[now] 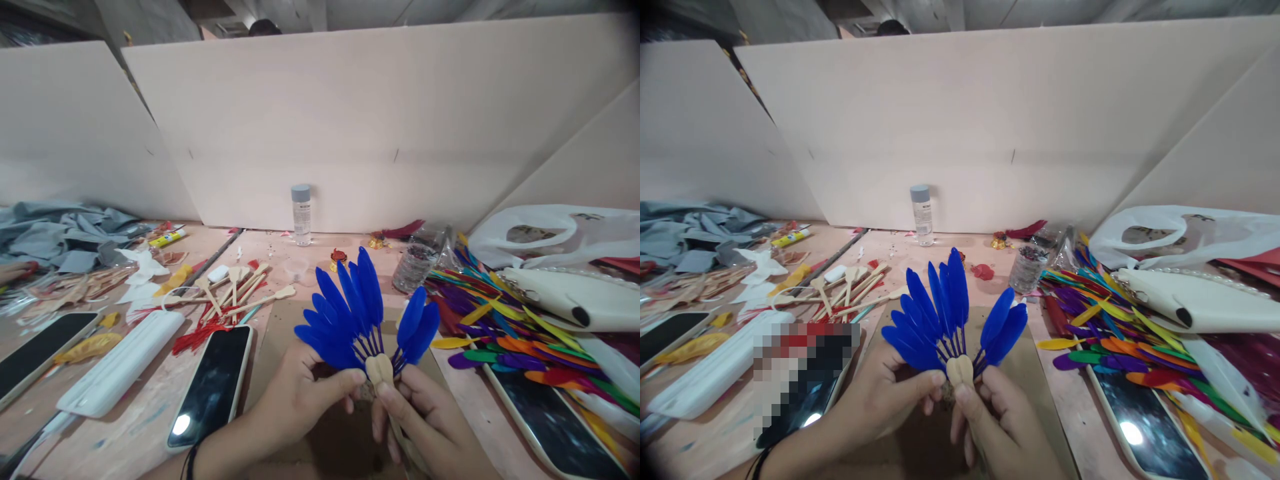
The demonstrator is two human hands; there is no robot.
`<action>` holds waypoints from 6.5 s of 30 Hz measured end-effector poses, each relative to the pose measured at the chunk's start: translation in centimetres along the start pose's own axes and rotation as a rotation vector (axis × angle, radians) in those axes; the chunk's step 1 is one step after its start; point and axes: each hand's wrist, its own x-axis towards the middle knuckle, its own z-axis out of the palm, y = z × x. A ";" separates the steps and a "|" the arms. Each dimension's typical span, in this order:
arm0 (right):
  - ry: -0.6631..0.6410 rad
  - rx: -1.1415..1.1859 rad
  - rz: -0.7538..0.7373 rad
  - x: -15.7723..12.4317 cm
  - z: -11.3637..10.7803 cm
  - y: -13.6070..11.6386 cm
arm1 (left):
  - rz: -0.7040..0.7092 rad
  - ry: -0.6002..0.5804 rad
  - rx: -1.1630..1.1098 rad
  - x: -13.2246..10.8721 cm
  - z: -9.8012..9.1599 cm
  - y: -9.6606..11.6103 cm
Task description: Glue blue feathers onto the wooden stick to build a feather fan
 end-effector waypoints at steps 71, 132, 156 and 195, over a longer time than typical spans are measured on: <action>0.138 -0.024 -0.013 0.6 0.6 0.9 | -0.029 0.217 -0.159 0.4 0.4 0.4; 0.168 0.004 0.030 1.0 1.0 0.0 | -0.012 0.180 -0.212 0.8 0.5 -0.7; 0.035 0.051 0.071 0.5 0.7 0.5 | 0.030 -0.030 0.012 0.0 0.3 -0.1; 0.015 0.069 -0.014 0.2 0.6 0.9 | -0.036 -0.024 -0.058 -0.4 0.7 -0.7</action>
